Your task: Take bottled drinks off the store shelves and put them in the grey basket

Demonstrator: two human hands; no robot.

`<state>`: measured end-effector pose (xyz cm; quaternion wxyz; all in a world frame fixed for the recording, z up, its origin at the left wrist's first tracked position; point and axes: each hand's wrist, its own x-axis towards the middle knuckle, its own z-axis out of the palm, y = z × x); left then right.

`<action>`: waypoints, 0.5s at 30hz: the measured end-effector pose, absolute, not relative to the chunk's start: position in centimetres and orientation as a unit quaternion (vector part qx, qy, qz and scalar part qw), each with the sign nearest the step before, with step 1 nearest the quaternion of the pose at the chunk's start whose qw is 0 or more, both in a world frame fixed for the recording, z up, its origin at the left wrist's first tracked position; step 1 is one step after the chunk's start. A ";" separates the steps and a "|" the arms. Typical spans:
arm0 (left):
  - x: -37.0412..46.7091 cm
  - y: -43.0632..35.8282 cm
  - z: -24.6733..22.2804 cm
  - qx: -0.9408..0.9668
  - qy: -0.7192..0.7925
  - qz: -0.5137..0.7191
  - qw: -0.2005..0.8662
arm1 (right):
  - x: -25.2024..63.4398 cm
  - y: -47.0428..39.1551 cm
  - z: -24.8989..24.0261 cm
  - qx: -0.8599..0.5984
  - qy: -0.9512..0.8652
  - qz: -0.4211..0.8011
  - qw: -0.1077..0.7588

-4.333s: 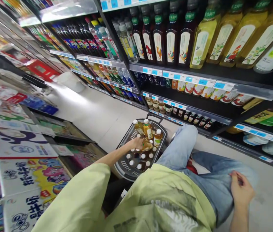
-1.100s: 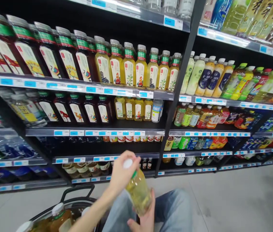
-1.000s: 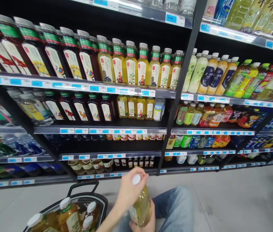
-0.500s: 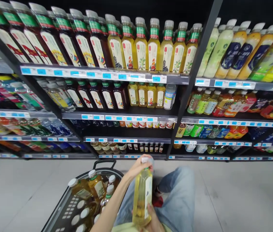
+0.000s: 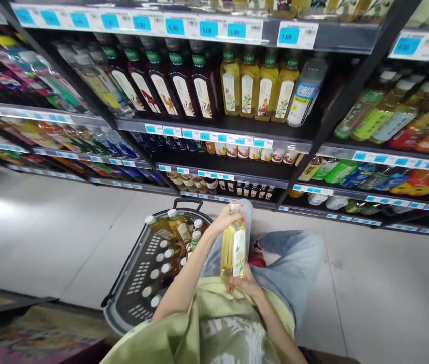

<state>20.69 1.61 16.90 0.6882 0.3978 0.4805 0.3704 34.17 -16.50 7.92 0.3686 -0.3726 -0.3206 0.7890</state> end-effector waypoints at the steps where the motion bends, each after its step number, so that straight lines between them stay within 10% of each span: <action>1: 20.6 1.5 17.0 0.400 0.480 0.372 0.686 | 34.2 -16.6 7.8 -0.373 -0.321 0.788 0.370; 15: 22.5 1.1 20.4 0.454 0.424 0.379 0.686 | 35.1 -16.8 6.0 -0.385 -0.281 0.747 0.463</action>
